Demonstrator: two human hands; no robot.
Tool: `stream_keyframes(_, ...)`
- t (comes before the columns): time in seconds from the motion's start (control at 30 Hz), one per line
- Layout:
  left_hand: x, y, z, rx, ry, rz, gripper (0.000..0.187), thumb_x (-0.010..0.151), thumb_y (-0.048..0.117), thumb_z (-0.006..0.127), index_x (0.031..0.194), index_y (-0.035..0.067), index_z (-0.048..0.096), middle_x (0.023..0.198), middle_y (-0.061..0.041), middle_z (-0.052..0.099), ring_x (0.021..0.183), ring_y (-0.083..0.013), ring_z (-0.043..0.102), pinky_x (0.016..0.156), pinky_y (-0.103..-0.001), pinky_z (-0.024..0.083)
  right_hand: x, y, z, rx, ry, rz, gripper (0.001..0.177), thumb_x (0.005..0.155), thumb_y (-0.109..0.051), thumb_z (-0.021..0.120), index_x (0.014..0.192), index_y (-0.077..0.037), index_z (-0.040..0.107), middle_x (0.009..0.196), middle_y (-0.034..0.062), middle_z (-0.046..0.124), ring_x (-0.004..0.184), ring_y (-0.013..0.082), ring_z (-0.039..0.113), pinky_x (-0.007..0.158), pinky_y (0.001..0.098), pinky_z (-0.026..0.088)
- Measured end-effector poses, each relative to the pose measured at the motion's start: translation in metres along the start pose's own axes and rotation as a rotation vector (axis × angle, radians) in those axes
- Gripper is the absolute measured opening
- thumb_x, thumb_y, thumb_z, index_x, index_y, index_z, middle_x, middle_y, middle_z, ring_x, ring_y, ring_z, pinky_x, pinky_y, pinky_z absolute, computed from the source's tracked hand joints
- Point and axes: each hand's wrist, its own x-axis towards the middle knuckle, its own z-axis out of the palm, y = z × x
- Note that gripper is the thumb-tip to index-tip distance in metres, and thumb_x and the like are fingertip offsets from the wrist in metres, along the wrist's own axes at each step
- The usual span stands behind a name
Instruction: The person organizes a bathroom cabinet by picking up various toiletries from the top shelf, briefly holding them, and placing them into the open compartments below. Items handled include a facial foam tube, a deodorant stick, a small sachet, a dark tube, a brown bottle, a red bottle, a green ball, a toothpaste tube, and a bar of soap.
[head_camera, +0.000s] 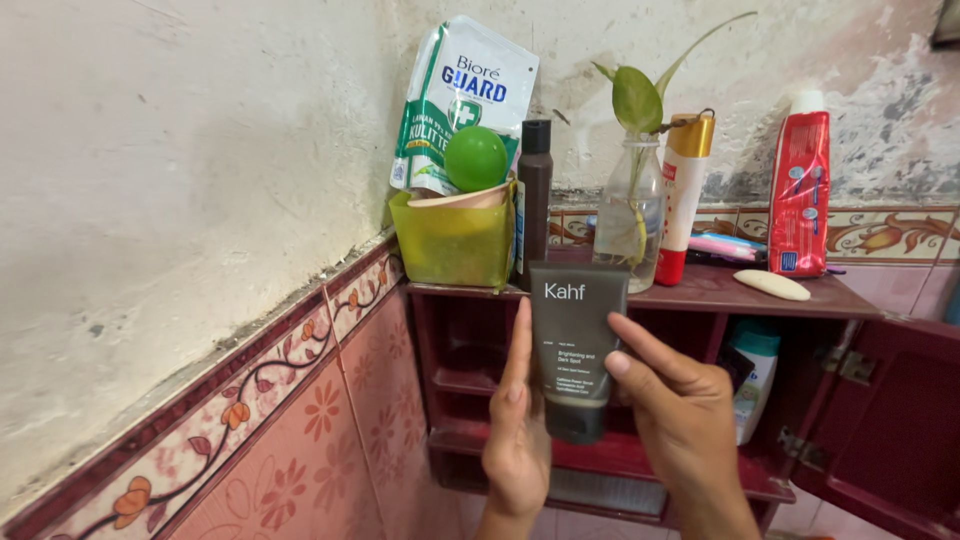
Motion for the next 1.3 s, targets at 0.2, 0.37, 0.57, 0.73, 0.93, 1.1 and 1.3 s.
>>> stream_keyframes(0.2,-0.013,-0.03,0.008,-0.001,0.2,-0.071,0.075,0.103,0.033,0.04,0.165,-0.002,0.017,0.168,-0.022,0.035,0.15,-0.029,0.039,0.122,-0.038,0.028,-0.018,0.026,-0.001,0.091,0.113,0.021,0.048,0.102,0.003,0.058,0.15,0.009,0.056,0.129,0.0219,0.067,0.108,0.0218,0.066,0.093,0.034,0.053)
stream_keyframes(0.37,-0.016,-0.05,0.014,0.04,0.277,-0.024,0.074,0.103,0.033,0.038,0.165,-0.001,0.02,0.164,-0.023,0.042,0.146,-0.0299,0.046,0.12,-0.039,0.033,-0.027,0.019,0.022,0.098,0.135,-0.008,0.058,0.104,-0.012,0.041,0.16,0.001,0.033,0.159,0.0173,0.048,0.139,0.0236,0.05,0.113,0.0356,0.04)
stream_keyframes(0.57,-0.014,-0.066,0.014,-0.548,0.229,0.002,0.071,0.106,0.041,0.031,0.165,0.002,0.025,0.157,-0.025,0.045,0.14,-0.0353,0.049,0.119,-0.045,0.034,-0.026,0.019,0.024,0.3,0.14,0.055,0.064,0.105,-0.034,0.032,0.162,-0.003,0.028,0.161,0.0159,0.043,0.145,0.0283,0.043,0.119,0.043,0.031)
stream_keyframes(0.73,-0.015,-0.069,0.011,-0.66,0.277,-0.074,0.074,0.104,0.049,0.031,0.161,0.002,0.03,0.156,-0.022,0.047,0.141,-0.0334,0.049,0.12,-0.045,0.033,-0.026,0.023,0.013,0.558,0.153,0.123,0.073,0.106,-0.05,0.028,0.161,-0.002,0.031,0.159,0.0176,0.042,0.143,0.032,0.041,0.118,0.0481,0.03)
stream_keyframes(0.93,-0.017,-0.077,0.005,-0.68,0.272,-0.063,0.075,0.105,0.052,0.031,0.161,0.002,0.032,0.156,-0.022,0.048,0.14,-0.0329,0.048,0.121,-0.046,0.032,-0.025,0.029,0.003,0.639,0.158,0.168,0.079,0.105,-0.058,0.027,0.159,-0.001,0.033,0.16,0.0158,0.043,0.145,0.0298,0.041,0.119,0.0465,0.028)
stream_keyframes(1.1,-0.02,-0.08,0.0,-0.695,0.298,-0.072,0.076,0.104,0.052,0.03,0.161,0.003,0.033,0.156,-0.022,0.049,0.14,-0.0326,0.048,0.12,-0.045,0.032,-0.024,0.034,0.0,0.655,0.187,0.217,0.079,0.104,-0.059,0.027,0.159,-0.002,0.034,0.158,0.0162,0.044,0.145,0.0289,0.041,0.119,0.0452,0.028)
stream_keyframes(1.3,-0.023,-0.072,-0.013,-0.673,0.316,-0.018,0.076,0.103,0.052,0.03,0.16,0.001,0.032,0.156,-0.021,0.047,0.142,-0.033,0.047,0.121,-0.046,0.031,-0.026,0.046,0.009,0.635,0.082,0.223,0.067,0.107,-0.042,0.032,0.159,0.0,0.034,0.159,0.0176,0.043,0.144,0.0302,0.042,0.119,0.0456,0.029)
